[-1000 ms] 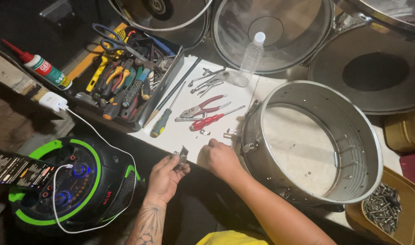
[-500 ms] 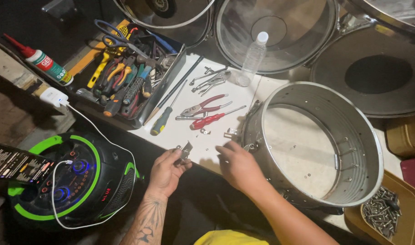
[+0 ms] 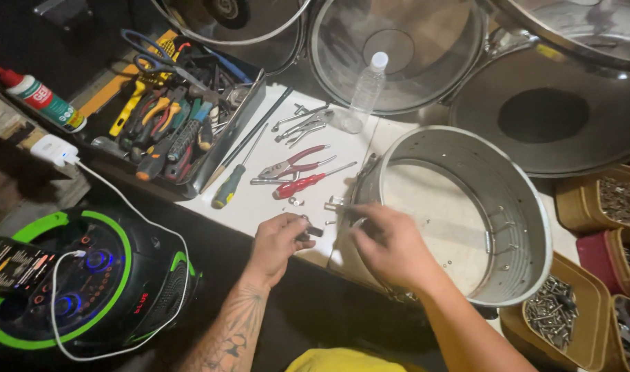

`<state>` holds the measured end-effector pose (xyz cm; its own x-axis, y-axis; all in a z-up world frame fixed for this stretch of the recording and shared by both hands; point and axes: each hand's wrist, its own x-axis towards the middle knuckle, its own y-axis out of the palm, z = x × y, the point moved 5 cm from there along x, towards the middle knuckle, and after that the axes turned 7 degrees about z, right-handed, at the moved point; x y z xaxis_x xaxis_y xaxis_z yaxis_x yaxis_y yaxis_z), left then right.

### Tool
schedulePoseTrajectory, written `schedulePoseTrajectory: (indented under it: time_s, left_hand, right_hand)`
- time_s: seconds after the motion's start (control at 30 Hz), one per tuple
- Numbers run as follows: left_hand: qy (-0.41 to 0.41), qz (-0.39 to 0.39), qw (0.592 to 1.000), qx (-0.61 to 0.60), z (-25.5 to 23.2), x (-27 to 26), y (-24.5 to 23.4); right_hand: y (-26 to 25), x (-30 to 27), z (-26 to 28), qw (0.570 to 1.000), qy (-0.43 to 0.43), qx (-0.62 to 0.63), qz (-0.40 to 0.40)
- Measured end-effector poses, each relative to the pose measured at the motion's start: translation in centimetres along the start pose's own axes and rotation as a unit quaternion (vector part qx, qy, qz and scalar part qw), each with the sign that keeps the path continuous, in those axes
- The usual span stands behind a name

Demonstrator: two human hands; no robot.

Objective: The person is repairing a snare drum by attaching a metal bracket to the drum shell. They use a screwdriver to tighten the screws and secure the bracket in place.

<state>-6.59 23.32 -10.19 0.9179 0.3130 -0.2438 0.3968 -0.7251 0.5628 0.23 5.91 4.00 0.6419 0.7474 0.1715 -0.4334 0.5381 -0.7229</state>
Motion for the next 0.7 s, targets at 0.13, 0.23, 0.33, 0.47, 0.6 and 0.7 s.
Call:
schedulePoseTrajectory:
  time_s: [0.13, 0.23, 0.33, 0.47, 0.6, 0.7]
  left_hand:
    - [0.034, 0.036, 0.997, 0.055, -1.2, -0.3, 2.2]
    - [0.062, 0.057, 0.993, 0.088, -2.5, -0.8, 3.2]
    - [0.091, 0.066, 0.989, 0.100, -2.8, -1.3, 3.5]
    - [0.132, 0.057, 0.979, 0.142, -1.1, -1.3, 2.6]
    - [0.059, 0.088, 0.989, 0.103, -0.7, -2.7, 3.2]
    - [0.040, 0.163, 0.983, 0.075, 0.2, -3.3, 2.9]
  right_hand:
    - [1.9, 0.3, 0.3, 0.997, -0.010, 0.032, 0.064]
    - [3.5, 0.0, 0.0, 0.998, -0.034, -0.008, 0.057]
    - [4.8, -0.6, -1.4, 0.999, -0.027, 0.019, -0.003]
    - [5.6, -1.3, -2.3, 0.995, -0.027, 0.041, -0.082]
    - [7.0, -2.8, -3.5, 0.995, 0.003, 0.004, -0.104]
    - [7.1, -3.8, -4.0, 0.994, 0.063, 0.049, -0.079]
